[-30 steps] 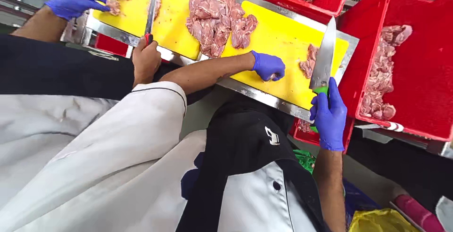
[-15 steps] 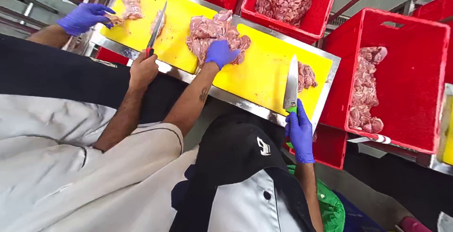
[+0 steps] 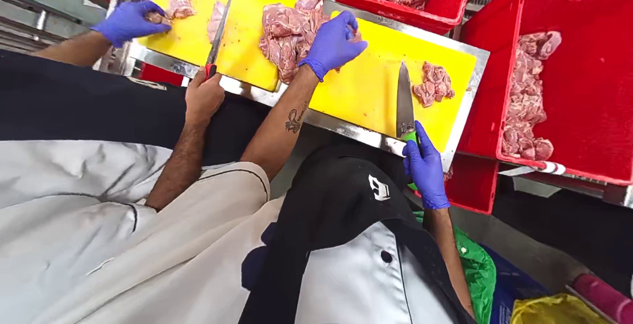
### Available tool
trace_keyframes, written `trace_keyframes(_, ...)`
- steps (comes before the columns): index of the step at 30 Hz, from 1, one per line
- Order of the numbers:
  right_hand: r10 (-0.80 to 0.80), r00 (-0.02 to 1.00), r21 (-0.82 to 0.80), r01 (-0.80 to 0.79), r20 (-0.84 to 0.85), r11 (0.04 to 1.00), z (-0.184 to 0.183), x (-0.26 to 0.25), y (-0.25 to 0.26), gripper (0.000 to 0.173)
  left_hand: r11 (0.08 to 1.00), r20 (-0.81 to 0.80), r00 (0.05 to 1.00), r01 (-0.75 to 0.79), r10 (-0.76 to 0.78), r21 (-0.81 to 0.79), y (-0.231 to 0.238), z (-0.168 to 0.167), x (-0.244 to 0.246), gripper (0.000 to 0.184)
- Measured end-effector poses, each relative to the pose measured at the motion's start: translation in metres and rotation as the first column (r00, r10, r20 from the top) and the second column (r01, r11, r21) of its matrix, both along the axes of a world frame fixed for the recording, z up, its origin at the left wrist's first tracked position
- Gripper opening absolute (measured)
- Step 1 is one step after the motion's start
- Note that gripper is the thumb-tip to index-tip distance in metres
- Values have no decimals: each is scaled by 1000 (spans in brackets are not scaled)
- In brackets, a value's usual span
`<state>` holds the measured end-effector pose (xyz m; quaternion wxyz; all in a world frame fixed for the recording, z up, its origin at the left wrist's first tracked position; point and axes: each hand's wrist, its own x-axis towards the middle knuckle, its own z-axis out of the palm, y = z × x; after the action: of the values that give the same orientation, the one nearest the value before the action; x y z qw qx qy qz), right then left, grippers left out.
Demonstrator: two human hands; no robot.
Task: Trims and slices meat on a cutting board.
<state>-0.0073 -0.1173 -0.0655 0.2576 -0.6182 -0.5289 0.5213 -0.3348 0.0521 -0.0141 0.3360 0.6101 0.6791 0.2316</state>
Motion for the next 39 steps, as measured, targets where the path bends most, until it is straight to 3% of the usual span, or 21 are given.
trace_keyframes(3,-64,998,35,63,26,997,4,12,0,53,990,309,944,89,-120,113,1,9,17,46)
trace_keyframes(5,-109,994,55,108,19,993,6,17,-2,54,979,180,971,131,-158,156,14,-5,18,43)
trace_keyframes(7,-146,989,58,146,3,988,8,20,-5,54,970,-78,968,242,-240,21,27,-33,20,59)
trace_keyframes(9,-163,987,47,162,4,986,7,19,-11,54,937,-273,896,328,-349,-123,32,-69,30,76)
trace_keyframes(11,-155,988,39,155,-7,987,2,17,-15,53,918,-345,850,367,-397,-150,30,-89,44,71)
trace_keyframes(14,-139,990,14,139,-29,990,-5,14,-22,53,855,-301,803,455,-515,-251,28,-84,64,65)
trace_keyframes(17,-131,991,1,131,-36,991,-7,13,-24,53,803,-92,826,506,-556,-314,28,-81,78,51)
trace_keyframes(19,-116,993,14,116,-18,993,-2,14,-22,53,818,273,850,516,-451,-255,20,-70,82,29)
trace_keyframes(21,-108,994,41,108,-17,993,7,15,-17,53,842,601,742,500,-297,-201,11,-51,89,25)
trace_keyframes(24,-125,991,118,130,-46,985,27,18,-13,56,927,744,654,348,-135,-137,-10,-35,92,36)
trace_keyframes(26,-130,987,163,145,-95,976,41,15,-6,58,976,661,741,209,-115,-65,-20,-45,84,38)
trace_keyframes(28,-95,993,163,106,-70,981,46,4,4,57,993,297,949,121,-110,-16,-26,-72,70,39)
trace_keyframes(30,19,999,123,-24,36,992,34,-12,15,55,995,-108,990,87,-93,-56,-34,-94,59,43)
trace_keyframes(31,99,991,82,-106,89,991,22,-20,21,54,995,-201,977,58,-73,-81,-36,-99,56,43)
trace_keyframes(33,199,972,-29,-197,123,980,-4,-26,27,52,993,-239,970,15,-42,-117,-36,-97,55,40)
trace_keyframes(35,121,987,-98,-111,102,989,-17,-11,15,50,990,-220,975,-10,-21,-140,-39,-97,56,37)
trace_keyframes(37,25,982,-73,-11,188,997,-14,7,8,51,990,-206,978,-27,-1,-136,-35,-96,58,35)
trace_keyframes(39,23,932,-9,-21,362,1000,-6,16,-1,52,989,-208,978,-15,-16,-148,-39,-98,56,37)
